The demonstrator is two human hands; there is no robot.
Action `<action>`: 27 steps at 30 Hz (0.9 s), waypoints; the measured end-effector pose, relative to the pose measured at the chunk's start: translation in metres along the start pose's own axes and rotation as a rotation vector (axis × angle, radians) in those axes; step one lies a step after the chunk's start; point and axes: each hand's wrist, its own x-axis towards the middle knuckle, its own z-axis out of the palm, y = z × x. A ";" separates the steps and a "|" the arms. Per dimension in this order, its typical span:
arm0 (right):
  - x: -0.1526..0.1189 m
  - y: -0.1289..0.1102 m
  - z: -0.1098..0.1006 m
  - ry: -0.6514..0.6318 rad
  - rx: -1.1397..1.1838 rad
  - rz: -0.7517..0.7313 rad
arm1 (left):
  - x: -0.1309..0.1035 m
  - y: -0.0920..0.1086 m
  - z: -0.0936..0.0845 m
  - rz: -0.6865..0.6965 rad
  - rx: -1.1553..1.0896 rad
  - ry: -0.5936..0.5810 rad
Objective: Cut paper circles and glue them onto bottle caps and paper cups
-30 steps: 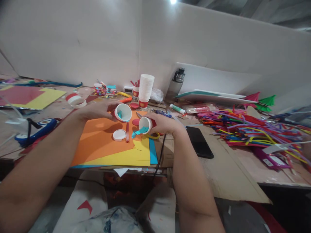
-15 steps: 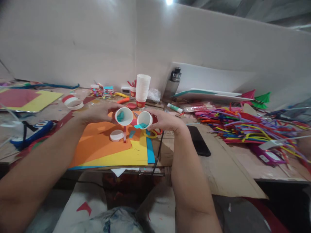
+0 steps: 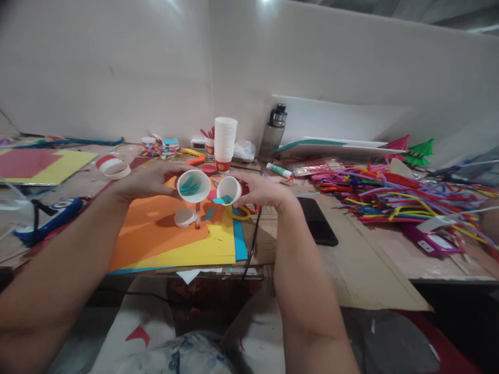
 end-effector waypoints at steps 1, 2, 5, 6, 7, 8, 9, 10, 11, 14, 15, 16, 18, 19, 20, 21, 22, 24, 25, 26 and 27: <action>0.000 0.001 0.000 0.005 -0.007 0.005 | 0.000 0.000 0.000 -0.002 0.012 0.000; 0.000 0.002 0.001 0.009 -0.016 0.012 | 0.000 -0.001 0.000 -0.006 0.023 -0.003; 0.001 0.005 0.002 0.011 -0.025 0.015 | 0.001 -0.003 0.001 -0.001 0.007 -0.014; 0.002 0.005 0.002 0.014 -0.019 0.009 | 0.001 -0.003 0.002 0.001 -0.015 -0.010; 0.002 0.006 0.003 0.020 -0.009 0.003 | 0.002 -0.004 0.003 -0.002 -0.042 -0.001; 0.002 0.007 0.003 0.030 0.005 -0.003 | 0.002 -0.005 0.004 -0.012 -0.078 0.012; 0.002 0.008 0.003 0.044 0.021 -0.008 | 0.002 -0.005 0.004 -0.025 -0.130 0.029; 0.002 0.009 0.004 0.062 0.038 -0.011 | 0.002 -0.005 0.005 -0.040 -0.199 0.052; 0.002 0.009 0.004 0.084 0.055 -0.011 | 0.002 -0.004 0.005 -0.052 -0.279 0.078; 0.002 0.009 0.004 0.184 0.119 -0.018 | 0.001 -0.001 0.007 -0.076 -0.493 0.159; 0.002 0.008 0.005 0.220 0.155 -0.031 | 0.000 -0.001 0.008 -0.083 -0.537 0.176; 0.002 0.007 0.006 0.252 0.204 -0.050 | 0.000 -0.001 0.009 -0.088 -0.575 0.190; 0.005 0.005 0.010 0.299 0.338 -0.094 | -0.002 -0.004 0.010 -0.085 -0.659 0.211; 0.007 0.003 0.012 0.315 0.413 -0.111 | -0.002 -0.007 0.011 -0.078 -0.706 0.221; 0.009 0.002 0.015 0.327 0.484 -0.124 | -0.003 -0.009 0.011 -0.067 -0.749 0.229; 0.011 0.001 0.018 0.337 0.546 -0.133 | -0.004 -0.011 0.011 -0.058 -0.780 0.235; 0.013 -0.001 0.021 0.346 0.595 -0.139 | -0.004 -0.012 0.011 -0.054 -0.795 0.237; 0.016 -0.003 0.025 0.354 0.646 -0.146 | -0.005 -0.011 0.010 -0.059 -0.761 0.226; 0.017 -0.003 0.026 0.355 0.654 -0.147 | -0.005 -0.009 0.009 -0.062 -0.714 0.213; 0.018 -0.004 0.027 0.352 0.655 -0.145 | -0.004 -0.006 0.008 -0.059 -0.653 0.193; 0.018 -0.004 0.027 0.347 0.653 -0.142 | -0.004 -0.002 0.007 -0.047 -0.587 0.172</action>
